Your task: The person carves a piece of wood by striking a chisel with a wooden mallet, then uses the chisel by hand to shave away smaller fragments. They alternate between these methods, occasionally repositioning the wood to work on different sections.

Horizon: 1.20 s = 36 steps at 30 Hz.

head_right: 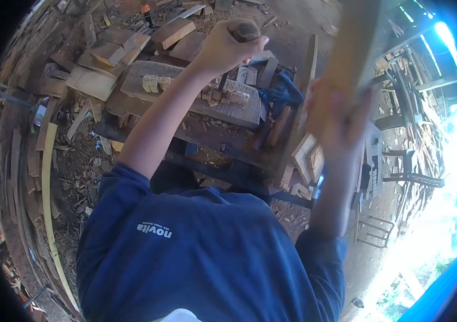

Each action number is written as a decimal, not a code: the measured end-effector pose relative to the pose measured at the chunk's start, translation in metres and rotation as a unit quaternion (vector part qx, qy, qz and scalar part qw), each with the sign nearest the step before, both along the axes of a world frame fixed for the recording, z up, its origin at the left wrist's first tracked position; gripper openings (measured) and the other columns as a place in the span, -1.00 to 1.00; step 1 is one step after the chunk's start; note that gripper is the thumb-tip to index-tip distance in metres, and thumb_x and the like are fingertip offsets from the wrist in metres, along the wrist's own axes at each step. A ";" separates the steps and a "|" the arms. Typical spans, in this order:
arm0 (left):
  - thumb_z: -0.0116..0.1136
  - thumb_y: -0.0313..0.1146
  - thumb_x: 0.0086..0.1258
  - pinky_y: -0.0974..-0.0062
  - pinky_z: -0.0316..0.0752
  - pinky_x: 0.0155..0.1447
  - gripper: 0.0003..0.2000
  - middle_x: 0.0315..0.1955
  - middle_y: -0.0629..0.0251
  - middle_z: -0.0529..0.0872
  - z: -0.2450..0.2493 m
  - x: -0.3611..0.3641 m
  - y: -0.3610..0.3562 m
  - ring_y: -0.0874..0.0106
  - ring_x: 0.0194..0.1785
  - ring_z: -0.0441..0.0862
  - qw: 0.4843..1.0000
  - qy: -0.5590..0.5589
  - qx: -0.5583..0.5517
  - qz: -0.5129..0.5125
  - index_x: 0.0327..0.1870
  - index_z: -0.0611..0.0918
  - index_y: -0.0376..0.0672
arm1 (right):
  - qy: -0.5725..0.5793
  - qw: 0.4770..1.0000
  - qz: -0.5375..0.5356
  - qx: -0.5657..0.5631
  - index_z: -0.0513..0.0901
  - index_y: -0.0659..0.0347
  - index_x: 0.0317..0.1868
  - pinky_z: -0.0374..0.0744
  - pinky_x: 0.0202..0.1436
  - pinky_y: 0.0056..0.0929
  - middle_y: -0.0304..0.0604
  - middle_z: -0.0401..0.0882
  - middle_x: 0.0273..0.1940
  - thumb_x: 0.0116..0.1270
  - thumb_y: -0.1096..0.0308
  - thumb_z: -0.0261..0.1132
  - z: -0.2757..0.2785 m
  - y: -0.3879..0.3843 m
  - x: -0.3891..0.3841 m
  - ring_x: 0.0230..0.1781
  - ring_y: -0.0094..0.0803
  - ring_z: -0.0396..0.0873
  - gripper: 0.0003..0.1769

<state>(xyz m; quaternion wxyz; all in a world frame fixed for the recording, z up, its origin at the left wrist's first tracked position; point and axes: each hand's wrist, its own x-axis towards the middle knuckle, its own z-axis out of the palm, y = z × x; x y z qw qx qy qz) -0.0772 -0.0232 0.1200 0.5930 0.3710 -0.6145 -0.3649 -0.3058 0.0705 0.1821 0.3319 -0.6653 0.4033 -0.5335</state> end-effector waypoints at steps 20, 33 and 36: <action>0.39 -0.18 0.26 0.52 0.44 -0.38 -0.76 -0.66 0.44 0.61 0.003 0.009 0.000 0.62 -0.55 0.53 0.999 0.015 0.033 -0.031 -0.42 0.69 -0.18 | 0.322 0.941 -0.088 -0.062 0.56 0.23 0.04 0.60 -0.28 -0.49 -0.22 0.66 -0.25 0.42 0.28 0.22 0.110 -0.053 -0.068 -0.33 -0.48 0.62 -0.73; 0.36 -0.21 0.31 0.60 0.36 -0.42 -0.77 -0.64 0.47 0.59 0.000 0.010 0.000 0.67 -0.55 0.47 1.000 0.005 -0.005 -0.010 -0.45 0.65 -0.15 | 0.400 0.915 -0.057 -0.005 0.50 0.21 0.26 0.64 -0.32 -0.44 -0.17 0.61 -0.31 0.37 0.36 0.30 0.104 -0.013 0.007 -0.41 -0.42 0.64 -0.54; 0.36 -0.22 0.32 0.60 0.36 -0.42 -0.77 -0.64 0.49 0.58 -0.001 0.013 0.001 0.67 -0.54 0.47 1.000 0.015 0.004 -0.023 -0.45 0.65 -0.15 | 0.414 0.905 -0.055 -0.083 0.63 0.22 0.08 0.66 -0.26 -0.36 -0.17 0.62 -0.24 0.24 0.37 0.36 0.076 -0.042 -0.014 -0.34 -0.38 0.66 -0.62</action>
